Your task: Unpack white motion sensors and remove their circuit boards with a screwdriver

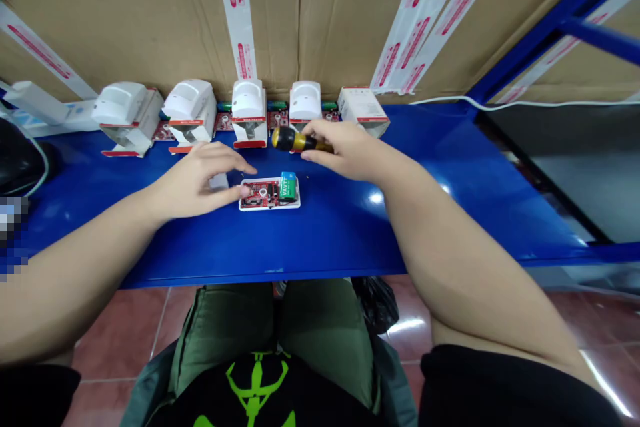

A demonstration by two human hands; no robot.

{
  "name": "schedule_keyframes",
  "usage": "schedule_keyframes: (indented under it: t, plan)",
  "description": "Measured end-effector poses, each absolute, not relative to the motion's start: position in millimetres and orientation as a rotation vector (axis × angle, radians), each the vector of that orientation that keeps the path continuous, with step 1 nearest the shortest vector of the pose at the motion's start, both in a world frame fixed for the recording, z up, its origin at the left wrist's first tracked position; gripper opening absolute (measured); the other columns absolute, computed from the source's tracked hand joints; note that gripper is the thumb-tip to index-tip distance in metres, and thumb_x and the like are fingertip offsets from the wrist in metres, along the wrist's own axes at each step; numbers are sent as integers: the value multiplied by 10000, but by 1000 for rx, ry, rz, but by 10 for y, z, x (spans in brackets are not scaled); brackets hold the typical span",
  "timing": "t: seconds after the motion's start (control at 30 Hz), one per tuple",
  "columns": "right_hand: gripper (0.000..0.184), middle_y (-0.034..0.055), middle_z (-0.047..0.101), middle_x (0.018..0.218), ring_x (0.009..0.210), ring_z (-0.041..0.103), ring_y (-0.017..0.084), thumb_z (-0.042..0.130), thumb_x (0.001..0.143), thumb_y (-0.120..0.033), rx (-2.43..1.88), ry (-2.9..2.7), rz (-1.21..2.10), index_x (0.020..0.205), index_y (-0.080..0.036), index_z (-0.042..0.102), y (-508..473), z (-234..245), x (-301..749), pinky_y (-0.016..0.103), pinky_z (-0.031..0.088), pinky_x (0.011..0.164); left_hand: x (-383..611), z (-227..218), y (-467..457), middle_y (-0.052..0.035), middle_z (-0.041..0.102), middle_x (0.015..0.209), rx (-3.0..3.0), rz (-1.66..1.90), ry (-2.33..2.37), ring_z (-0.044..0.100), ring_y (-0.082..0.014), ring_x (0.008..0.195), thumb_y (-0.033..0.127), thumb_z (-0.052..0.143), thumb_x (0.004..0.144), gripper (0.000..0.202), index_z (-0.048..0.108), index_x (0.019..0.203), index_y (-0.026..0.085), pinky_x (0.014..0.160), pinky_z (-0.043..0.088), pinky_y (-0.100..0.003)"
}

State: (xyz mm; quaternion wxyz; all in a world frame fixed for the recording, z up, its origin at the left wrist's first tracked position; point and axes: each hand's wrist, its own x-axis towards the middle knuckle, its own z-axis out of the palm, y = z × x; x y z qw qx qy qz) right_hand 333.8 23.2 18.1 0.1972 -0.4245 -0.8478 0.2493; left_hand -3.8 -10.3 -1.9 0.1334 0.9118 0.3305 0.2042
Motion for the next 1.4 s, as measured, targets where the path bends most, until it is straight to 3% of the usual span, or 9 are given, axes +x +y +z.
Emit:
schedule_keyframes:
  t: [0.13,0.27,0.5,0.63,0.8,1.07,1.13,1.27,1.4]
  plan:
    - [250,156,782,1167,1072,727,358,684,1016,-480,-1196,-2587,430,1091,-260,776,325,-49,3389,559,595,988,-42,-16,-151,-107,879,1338,2672,536,862,797,-335,1241,702,757,1026,577,827,1369,243,1103,469,-476]
    - [303,172,790,1145,1064,740,369,650,1017,-462,-1237,-2680,375,1133,-229,806,343,-109,3440,561,615,974,-33,-42,-161,-78,888,1310,2676,494,890,794,-313,1186,643,820,993,537,831,1374,264,1074,436,-455]
    - [536,119,834,1219,1110,740,351,830,946,-660,-914,-2576,447,1317,-275,802,68,51,3305,528,606,1023,4,-47,-174,-58,894,1269,2657,472,930,799,-303,1152,543,869,957,495,831,1370,272,1052,429,-439]
    - [465,147,835,1280,1207,748,359,852,940,-544,-795,-2634,472,1279,-227,814,-45,26,3147,523,580,1109,33,-47,-182,-50,894,1279,2641,473,931,807,-300,1162,498,880,942,479,826,1360,271,1055,425,-437]
    - [324,104,825,1193,1071,754,292,810,892,-340,-796,-2560,493,1196,-232,789,-68,10,3119,440,611,960,48,-40,-191,-47,896,1252,2656,451,964,808,-310,1147,462,886,922,457,831,1333,269,1061,423,-447]
    - [338,91,669,1292,888,671,201,744,937,-317,-803,-2250,622,1270,-263,768,-170,-25,3046,341,590,658,60,-33,-191,-44,894,1262,2644,419,996,811,-311,1115,473,891,909,470,821,1331,276,1047,434,-455]
    - [354,100,640,1331,896,677,207,722,956,-281,-816,-2194,685,1308,-270,759,-178,-75,3004,350,603,646,68,-34,-187,-40,895,1259,2631,422,985,815,-312,1117,468,897,904,455,820,1308,274,1040,438,-455]
    - [352,115,626,1402,1067,717,259,653,992,-193,-788,-2150,749,1321,-279,742,-190,-166,2923,418,678,777,77,-42,-177,-38,897,1227,2612,432,971,824,-307,1081,464,908,894,465,814,1303,265,1031,459,-450]
    - [333,129,580,1499,1060,714,245,663,1018,-214,-771,-2152,738,1332,-280,754,-233,-193,2889,386,668,716,76,-59,-172,-46,894,1237,2614,447,971,827,-302,1059,509,911,890,518,808,1332,260,1048,476,-452]
